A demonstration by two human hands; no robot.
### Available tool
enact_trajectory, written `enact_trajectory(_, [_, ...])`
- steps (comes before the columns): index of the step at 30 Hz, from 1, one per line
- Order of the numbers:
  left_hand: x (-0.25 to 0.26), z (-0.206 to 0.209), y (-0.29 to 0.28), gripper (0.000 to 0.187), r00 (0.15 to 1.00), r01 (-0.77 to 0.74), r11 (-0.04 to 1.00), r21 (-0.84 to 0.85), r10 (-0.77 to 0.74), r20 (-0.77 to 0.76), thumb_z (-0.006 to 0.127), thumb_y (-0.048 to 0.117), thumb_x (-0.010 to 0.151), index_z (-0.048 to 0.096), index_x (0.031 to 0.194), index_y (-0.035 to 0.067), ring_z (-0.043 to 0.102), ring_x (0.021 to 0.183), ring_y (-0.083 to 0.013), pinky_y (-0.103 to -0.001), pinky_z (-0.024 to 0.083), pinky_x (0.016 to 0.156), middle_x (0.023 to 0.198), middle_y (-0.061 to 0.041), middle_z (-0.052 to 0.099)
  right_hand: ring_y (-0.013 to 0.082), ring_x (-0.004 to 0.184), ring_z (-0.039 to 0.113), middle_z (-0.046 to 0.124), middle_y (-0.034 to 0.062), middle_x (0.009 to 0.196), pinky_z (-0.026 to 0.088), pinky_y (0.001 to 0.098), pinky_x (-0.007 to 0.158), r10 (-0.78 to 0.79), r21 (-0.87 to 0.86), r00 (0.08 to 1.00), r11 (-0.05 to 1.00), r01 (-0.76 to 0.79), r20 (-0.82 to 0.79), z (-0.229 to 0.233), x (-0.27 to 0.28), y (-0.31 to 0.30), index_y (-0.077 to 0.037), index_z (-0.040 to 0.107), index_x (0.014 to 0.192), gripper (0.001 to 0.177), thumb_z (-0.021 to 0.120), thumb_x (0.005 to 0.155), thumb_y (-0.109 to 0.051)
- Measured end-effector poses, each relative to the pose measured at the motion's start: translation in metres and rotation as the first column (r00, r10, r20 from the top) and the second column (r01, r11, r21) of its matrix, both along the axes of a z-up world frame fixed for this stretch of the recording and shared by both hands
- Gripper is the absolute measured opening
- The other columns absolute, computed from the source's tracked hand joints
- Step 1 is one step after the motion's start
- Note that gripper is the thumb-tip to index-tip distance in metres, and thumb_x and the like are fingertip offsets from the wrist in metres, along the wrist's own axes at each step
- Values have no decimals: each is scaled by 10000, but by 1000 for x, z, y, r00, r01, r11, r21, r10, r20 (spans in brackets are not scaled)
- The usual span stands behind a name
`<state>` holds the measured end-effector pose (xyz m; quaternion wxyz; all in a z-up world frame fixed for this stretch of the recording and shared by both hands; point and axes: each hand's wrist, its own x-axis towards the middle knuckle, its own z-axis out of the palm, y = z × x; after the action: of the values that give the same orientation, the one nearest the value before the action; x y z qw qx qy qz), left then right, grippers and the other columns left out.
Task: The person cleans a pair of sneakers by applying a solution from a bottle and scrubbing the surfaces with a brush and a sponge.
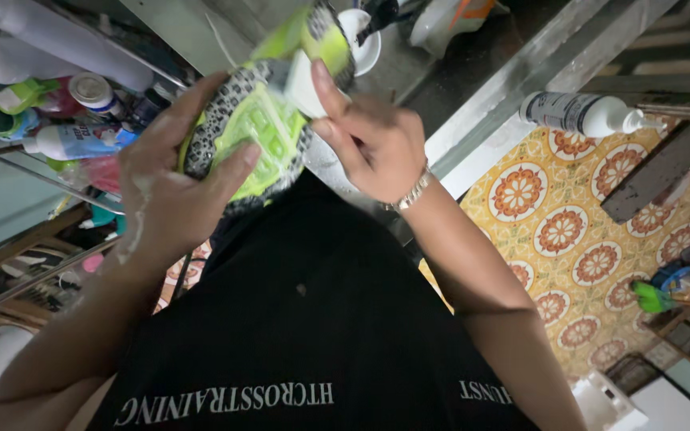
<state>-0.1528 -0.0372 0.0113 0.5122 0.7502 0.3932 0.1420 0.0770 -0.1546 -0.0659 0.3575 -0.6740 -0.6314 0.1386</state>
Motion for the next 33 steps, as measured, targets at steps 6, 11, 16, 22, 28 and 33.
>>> enact_trajectory(6, [10, -3, -16, 578, 991, 134, 988, -79, -134, 14, 736, 231, 987, 549, 1494, 28, 770, 907, -140, -297, 634, 741, 1124, -113, 779, 206, 606, 615, 632, 105, 726, 509, 351, 605, -221, -215, 972, 948, 234, 84, -8, 34, -42, -121, 625, 1483, 414, 714, 1099, -246])
enact_trajectory(11, [17, -1, -15, 545, 988, 148, 977, -155, -140, 56, 731, 198, 1010, 551, 1498, 34, 770, 1021, -146, -285, 664, 819, 1206, -117, 757, 181, 629, 645, 666, 99, 798, 560, 318, 647, -118, -86, 990, 990, 112, -79, 1, -6, -69, -133, 560, 1520, 451, 701, 1120, -285])
enact_trajectory(16, [14, -4, -18, 558, 982, 177, 982, -69, -171, 85, 745, 188, 1032, 543, 1524, 18, 745, 1077, -162, -292, 621, 896, 1266, -144, 751, 197, 570, 648, 662, 87, 690, 519, 351, 566, -248, -229, 969, 944, 238, -14, -4, 17, -49, -101, 601, 1477, 420, 664, 1095, -262])
enact_trajectory(22, [10, 1, -12, 567, 989, 135, 978, -157, -141, -31, 737, 218, 979, 552, 1482, 32, 751, 952, -133, -261, 618, 757, 1172, -116, 761, 226, 626, 668, 663, 93, 732, 553, 361, 629, -135, -142, 991, 981, 133, -9, -2, 17, -44, -137, 597, 1466, 376, 648, 1127, -293])
enact_trajectory(28, [11, -1, -14, 629, 982, 94, 981, -169, -119, -144, 745, 244, 944, 523, 1500, 52, 763, 830, -122, -259, 621, 679, 1063, -93, 777, 213, 682, 695, 715, 78, 832, 562, 348, 644, -80, -56, 996, 995, 81, 29, 3, -2, -49, -132, 723, 1287, 244, 673, 1117, -300])
enact_trajectory(33, [10, -1, -14, 579, 990, 143, 982, -122, -144, 7, 730, 194, 1003, 524, 1512, 13, 752, 1018, -143, -273, 609, 857, 1203, -115, 761, 211, 573, 669, 698, 75, 695, 514, 355, 538, -110, -215, 983, 967, 140, 146, -5, 31, -35, -186, 809, 1103, 139, 724, 1083, -294])
